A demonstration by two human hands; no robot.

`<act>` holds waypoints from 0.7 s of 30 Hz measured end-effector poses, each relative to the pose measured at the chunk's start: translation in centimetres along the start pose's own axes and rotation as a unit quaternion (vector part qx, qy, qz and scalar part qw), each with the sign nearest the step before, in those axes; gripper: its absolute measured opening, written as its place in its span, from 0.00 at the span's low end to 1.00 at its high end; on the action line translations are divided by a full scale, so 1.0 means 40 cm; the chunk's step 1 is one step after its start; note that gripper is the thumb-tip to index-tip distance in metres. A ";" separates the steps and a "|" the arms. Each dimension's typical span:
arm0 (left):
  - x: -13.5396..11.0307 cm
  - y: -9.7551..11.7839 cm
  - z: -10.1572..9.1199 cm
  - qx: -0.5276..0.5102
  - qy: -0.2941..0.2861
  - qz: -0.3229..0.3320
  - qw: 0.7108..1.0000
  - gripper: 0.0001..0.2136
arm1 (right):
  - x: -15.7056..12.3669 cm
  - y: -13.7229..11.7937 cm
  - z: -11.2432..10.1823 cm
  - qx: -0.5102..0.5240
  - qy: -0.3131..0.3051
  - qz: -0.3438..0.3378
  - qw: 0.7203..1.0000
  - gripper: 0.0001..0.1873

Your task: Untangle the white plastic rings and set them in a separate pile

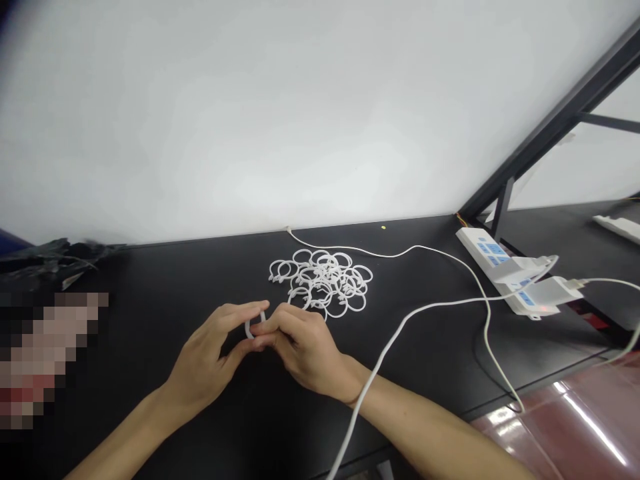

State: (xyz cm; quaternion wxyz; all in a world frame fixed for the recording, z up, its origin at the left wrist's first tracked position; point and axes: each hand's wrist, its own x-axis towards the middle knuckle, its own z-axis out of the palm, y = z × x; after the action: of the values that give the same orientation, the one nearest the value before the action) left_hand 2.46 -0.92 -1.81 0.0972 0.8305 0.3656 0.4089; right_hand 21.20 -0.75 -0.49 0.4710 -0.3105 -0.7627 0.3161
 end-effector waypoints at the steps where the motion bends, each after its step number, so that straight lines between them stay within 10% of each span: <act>1: 0.000 0.000 0.000 0.001 0.002 0.001 1.000 0.13 | -0.001 0.003 0.001 0.002 -0.001 -0.004 1.000 0.04; 21: -0.002 0.010 -0.010 0.035 -0.050 -0.004 0.998 0.16 | -0.001 0.000 -0.002 -0.072 0.014 -0.030 0.997 0.02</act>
State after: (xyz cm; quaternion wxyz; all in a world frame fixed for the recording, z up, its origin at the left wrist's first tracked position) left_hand 2.34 -1.32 -1.40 0.0877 0.8512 0.3780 0.3533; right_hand 21.30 -0.75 -0.48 0.4672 -0.3251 -0.7859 0.2418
